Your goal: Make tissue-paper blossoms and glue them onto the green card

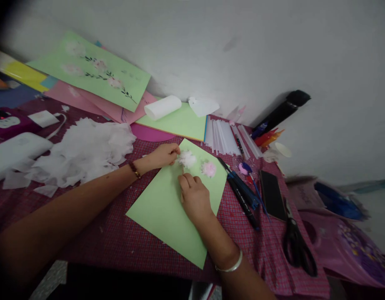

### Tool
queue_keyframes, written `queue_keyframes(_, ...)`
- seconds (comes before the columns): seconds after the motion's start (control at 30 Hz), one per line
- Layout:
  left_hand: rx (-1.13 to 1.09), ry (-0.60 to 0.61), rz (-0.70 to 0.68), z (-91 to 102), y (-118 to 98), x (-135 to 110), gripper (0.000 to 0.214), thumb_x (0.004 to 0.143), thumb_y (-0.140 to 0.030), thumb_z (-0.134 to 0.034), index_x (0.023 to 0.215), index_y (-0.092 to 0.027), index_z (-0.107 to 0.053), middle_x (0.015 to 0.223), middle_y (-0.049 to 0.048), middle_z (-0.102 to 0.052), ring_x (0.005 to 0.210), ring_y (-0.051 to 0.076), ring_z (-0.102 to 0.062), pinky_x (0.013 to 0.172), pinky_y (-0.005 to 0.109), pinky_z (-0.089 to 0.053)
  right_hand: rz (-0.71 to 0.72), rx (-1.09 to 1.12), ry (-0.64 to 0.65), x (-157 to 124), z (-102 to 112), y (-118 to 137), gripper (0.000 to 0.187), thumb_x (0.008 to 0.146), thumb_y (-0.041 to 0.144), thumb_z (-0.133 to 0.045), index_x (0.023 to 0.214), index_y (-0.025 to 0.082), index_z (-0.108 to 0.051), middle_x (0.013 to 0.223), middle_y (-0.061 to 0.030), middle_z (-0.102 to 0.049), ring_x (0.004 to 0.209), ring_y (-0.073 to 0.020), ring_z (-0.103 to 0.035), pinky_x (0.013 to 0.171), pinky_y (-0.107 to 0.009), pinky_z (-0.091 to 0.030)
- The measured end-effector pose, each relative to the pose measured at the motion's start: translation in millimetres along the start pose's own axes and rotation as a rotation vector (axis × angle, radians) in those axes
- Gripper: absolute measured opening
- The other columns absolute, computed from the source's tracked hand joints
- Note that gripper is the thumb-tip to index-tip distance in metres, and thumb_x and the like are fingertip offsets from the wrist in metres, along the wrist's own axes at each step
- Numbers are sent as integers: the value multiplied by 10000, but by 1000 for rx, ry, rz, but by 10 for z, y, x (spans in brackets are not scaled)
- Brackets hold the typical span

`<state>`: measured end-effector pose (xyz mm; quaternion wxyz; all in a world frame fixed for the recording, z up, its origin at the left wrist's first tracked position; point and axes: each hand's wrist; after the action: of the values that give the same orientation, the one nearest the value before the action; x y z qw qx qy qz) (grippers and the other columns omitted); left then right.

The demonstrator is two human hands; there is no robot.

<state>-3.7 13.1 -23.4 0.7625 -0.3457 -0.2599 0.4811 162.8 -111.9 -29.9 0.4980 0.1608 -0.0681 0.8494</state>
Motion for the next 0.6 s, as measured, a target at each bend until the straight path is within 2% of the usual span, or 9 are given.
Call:
queue_keyframes(0.1, -9, -4, 7, 9, -26, -4, 187, 762, -90, -441, 825, -153, -605, 631, 0, -583, 579, 117, -511, 567, 233, -371, -18, 59, -5, -4, -1, -10, 290, 870, 90, -426, 1088, 217, -570, 1054, -103, -657, 825, -253, -568, 691, -380, -495)
queue_keyframes(0.17, -37, 5, 21, 16, -42, -7, 184, 758, -82, -445, 813, -153, -606, 616, -5, -577, 576, 117, -506, 570, 231, -376, -64, 206, -56, -28, 13, -20, 266, 903, 127, -412, 1094, 232, -564, 1045, -88, -652, 884, -238, -590, 751, -375, -501)
queue_keyframes(0.23, -60, 13, 35, 24, -58, -11, 180, 755, -76, -447, 793, -153, -605, 592, -10, -564, 566, 117, -499, 562, 230, -373, -174, 421, -157, -62, 41, -35, 226, 930, 179, -407, 1075, 242, -568, 1012, -67, -645, 905, -211, -606, 787, -357, -499)
queue_keyframes(0.33, -67, 10, 51, 33, -82, -21, 156, 750, -81, -457, 767, -153, -594, 571, -16, -551, 537, 109, -483, 529, 225, -351, -405, 740, -325, -100, 84, -86, 179, 943, 269, -427, 957, 225, -600, 912, -47, -628, 784, -178, -609, 732, -334, -495)
queue_keyframes(0.43, -79, 21, 56, 43, -102, -32, 121, 747, -97, -475, 758, -154, -581, 565, -21, -550, 521, 102, -485, 499, 215, -333, -546, 968, -407, -91, 81, -161, 202, 934, 325, -458, 885, 201, -609, 866, -40, -615, 691, -162, -587, 684, -336, -494)
queue_keyframes(0.53, -96, 53, 51, 65, -97, -40, 83, 768, -136, -482, 754, -155, -561, 571, -23, -556, 516, 96, -503, 482, 201, -343, -574, 1042, -410, -52, 51, -196, 202, 923, 348, -482, 896, 196, -612, 873, -40, -611, 677, -159, -580, 677, -343, -497)
queue_keyframes(0.6, -139, 79, 47, 89, -76, -40, 95, 804, -186, -479, 736, -153, -536, 584, -18, -563, 522, 90, -521, 492, 193, -374, -521, 1012, -393, -35, 46, -181, 197, 925, 339, -477, 888, 201, -612, 872, -41, -606, 682, -158, -576, 672, -335, -490)
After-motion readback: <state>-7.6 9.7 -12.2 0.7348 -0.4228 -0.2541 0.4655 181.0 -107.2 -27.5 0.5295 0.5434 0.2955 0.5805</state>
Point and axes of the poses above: each hand's wrist, its own x-axis towards the middle knuckle, its own z-axis out of the back of the hand, y = z × x
